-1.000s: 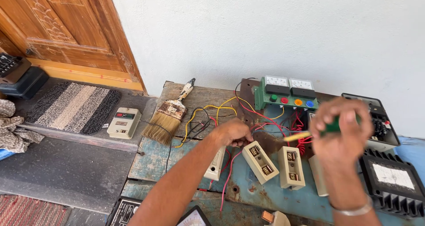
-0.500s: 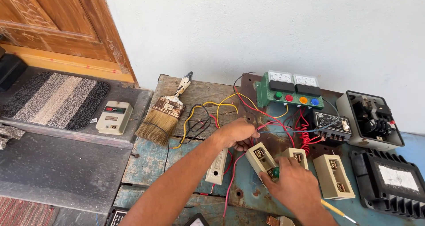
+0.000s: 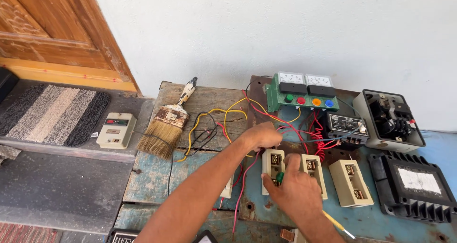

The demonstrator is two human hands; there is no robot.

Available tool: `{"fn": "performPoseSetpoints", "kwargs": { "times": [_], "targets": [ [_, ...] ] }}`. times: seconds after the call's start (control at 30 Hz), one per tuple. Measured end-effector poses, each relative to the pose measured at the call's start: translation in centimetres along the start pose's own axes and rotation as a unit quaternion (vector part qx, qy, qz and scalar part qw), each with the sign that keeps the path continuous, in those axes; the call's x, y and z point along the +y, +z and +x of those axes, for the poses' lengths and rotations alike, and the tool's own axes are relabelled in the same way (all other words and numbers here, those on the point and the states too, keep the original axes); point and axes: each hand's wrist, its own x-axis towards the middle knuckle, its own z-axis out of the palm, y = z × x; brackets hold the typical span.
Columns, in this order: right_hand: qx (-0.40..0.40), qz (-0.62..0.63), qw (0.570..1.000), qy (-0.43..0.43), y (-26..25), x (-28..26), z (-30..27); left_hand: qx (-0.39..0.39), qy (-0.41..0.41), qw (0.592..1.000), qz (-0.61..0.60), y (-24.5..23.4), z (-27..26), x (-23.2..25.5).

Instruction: The person wires an electrical starter panel by cutting and stripping wires with pliers, tightening and loosening screws on fuse holders using a screwdriver, and connecting the wires to the electrical components.

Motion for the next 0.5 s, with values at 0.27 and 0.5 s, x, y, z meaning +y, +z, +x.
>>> {"fn": "performPoseSetpoints", "kwargs": {
  "times": [0.27,0.5],
  "targets": [
    [0.045,0.051,0.995,-0.079,0.7,1.2,0.3,0.045,-0.009,0.999,0.007,2.3,2.2,-1.8],
    [0.064,0.444,0.894,0.018,-7.0,6.4,3.1,0.135,0.093,0.984,0.067,3.4,0.6,-4.1]
  ]
}}
